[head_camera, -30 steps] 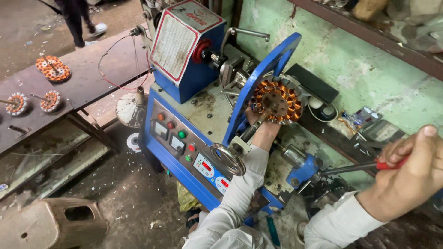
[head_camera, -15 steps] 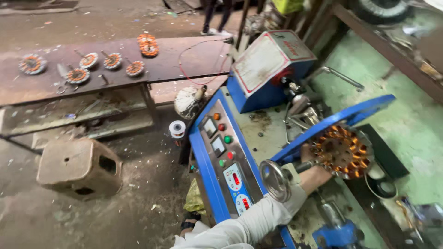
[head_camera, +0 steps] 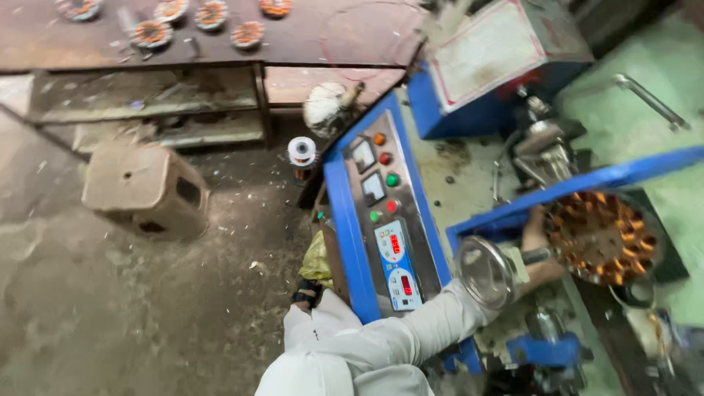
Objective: The person operates a blue motor stator winding machine, placing a stator core into the machine, winding copper wire around the slots, and adjusting the core with a screwdriver. The person repeatedly secures the stator, winds the wire, and removes the finished stator to place it on a nearby table.
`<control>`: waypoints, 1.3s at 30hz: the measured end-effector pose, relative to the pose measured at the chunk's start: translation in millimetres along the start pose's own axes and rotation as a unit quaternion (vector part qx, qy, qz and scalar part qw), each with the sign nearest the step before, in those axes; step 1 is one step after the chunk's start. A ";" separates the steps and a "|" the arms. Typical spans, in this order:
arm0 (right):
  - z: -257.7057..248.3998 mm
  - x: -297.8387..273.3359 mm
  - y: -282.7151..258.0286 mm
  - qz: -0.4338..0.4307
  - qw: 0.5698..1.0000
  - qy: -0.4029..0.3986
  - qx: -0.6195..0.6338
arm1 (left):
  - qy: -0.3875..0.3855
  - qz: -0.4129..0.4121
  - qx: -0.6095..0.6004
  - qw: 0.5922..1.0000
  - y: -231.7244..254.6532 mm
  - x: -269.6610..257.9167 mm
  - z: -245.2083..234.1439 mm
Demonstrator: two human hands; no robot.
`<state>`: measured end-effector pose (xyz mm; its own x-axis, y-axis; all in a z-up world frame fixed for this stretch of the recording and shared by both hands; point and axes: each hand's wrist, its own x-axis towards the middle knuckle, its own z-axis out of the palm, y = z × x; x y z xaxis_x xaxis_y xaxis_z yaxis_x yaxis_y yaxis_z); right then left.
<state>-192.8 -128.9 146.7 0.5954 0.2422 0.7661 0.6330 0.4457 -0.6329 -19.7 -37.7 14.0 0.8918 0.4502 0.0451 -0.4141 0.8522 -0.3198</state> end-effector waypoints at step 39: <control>-12.9 -54.1 -116.6 -0.128 0.984 -0.008 -0.127 | 0.088 0.209 0.246 0.942 72.0 15.1 23.8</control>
<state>-292.4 -205.2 177.6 0.3937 0.1640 0.9045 0.8657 0.2647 -0.4248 -40.4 36.7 14.2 0.6306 0.7596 -0.1596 -0.7318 0.6503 0.2038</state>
